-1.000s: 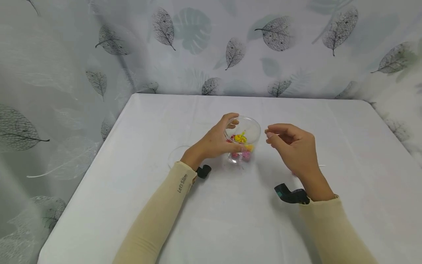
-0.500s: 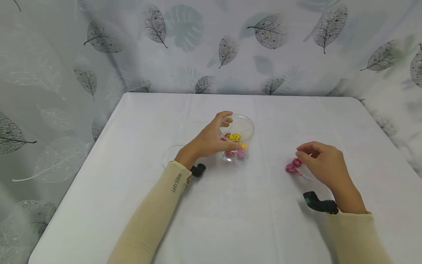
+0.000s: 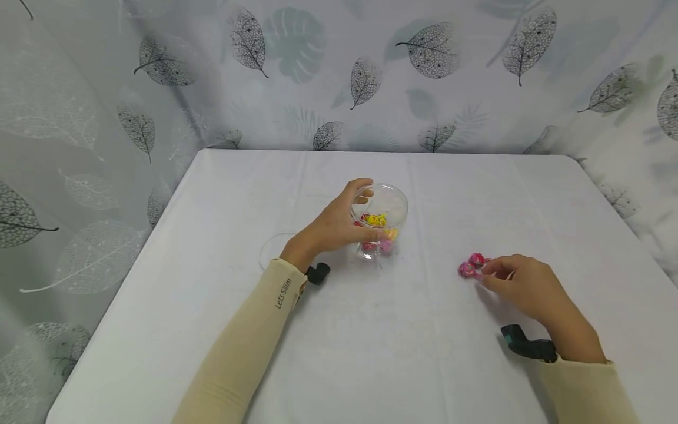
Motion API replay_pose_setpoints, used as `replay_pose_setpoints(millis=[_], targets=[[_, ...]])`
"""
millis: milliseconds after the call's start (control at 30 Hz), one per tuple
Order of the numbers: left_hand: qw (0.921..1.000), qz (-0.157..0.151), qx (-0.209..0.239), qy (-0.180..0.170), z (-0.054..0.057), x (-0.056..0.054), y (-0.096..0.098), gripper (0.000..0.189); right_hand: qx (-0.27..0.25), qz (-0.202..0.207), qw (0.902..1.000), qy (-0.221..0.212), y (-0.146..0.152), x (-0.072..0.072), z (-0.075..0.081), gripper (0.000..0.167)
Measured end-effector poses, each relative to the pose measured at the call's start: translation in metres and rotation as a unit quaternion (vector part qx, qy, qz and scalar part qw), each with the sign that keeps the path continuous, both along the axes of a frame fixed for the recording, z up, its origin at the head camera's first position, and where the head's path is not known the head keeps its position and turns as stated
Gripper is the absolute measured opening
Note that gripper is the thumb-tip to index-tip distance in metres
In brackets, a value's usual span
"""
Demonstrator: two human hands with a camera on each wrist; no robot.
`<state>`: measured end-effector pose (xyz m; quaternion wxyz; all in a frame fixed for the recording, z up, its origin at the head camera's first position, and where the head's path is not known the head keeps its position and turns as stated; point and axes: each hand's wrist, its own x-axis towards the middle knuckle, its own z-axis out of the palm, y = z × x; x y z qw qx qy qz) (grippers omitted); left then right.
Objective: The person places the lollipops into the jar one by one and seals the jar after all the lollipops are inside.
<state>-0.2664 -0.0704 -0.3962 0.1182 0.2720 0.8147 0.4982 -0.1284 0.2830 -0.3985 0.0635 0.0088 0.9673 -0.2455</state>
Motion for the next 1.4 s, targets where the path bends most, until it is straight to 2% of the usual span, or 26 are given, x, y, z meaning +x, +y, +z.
replay_pose_setpoints(millis=[167,400,667,933,1133,1400], targets=[[1.0,-0.001,-0.002,-0.008,0.0,0.0,0.0,0.102,0.015,0.017,0.9995,-0.02,-0.001,-0.002,-0.006,0.012],[1.0,-0.002,-0.002,-0.004,0.0,0.0,0.001,0.102,0.033,0.033,0.9989,-0.01,-0.003,-0.002,-0.007,0.007],[1.0,-0.004,0.002,-0.002,0.0,0.001,0.0,0.101,-0.004,0.006,0.9992,0.039,-0.007,0.003,-0.002,0.015],[1.0,-0.005,0.003,-0.004,0.001,0.001,0.001,0.101,-0.027,-0.02,0.9964,0.078,-0.01,0.004,0.0,0.016],[0.9999,-0.006,0.007,-0.004,0.001,0.001,0.0,0.099,-0.038,-0.028,0.9957,0.08,-0.013,0.003,-0.001,0.015],[1.0,-0.003,0.006,-0.003,0.001,0.0,0.0,0.099,-0.049,-0.017,0.9951,0.084,-0.016,0.001,-0.001,0.013]])
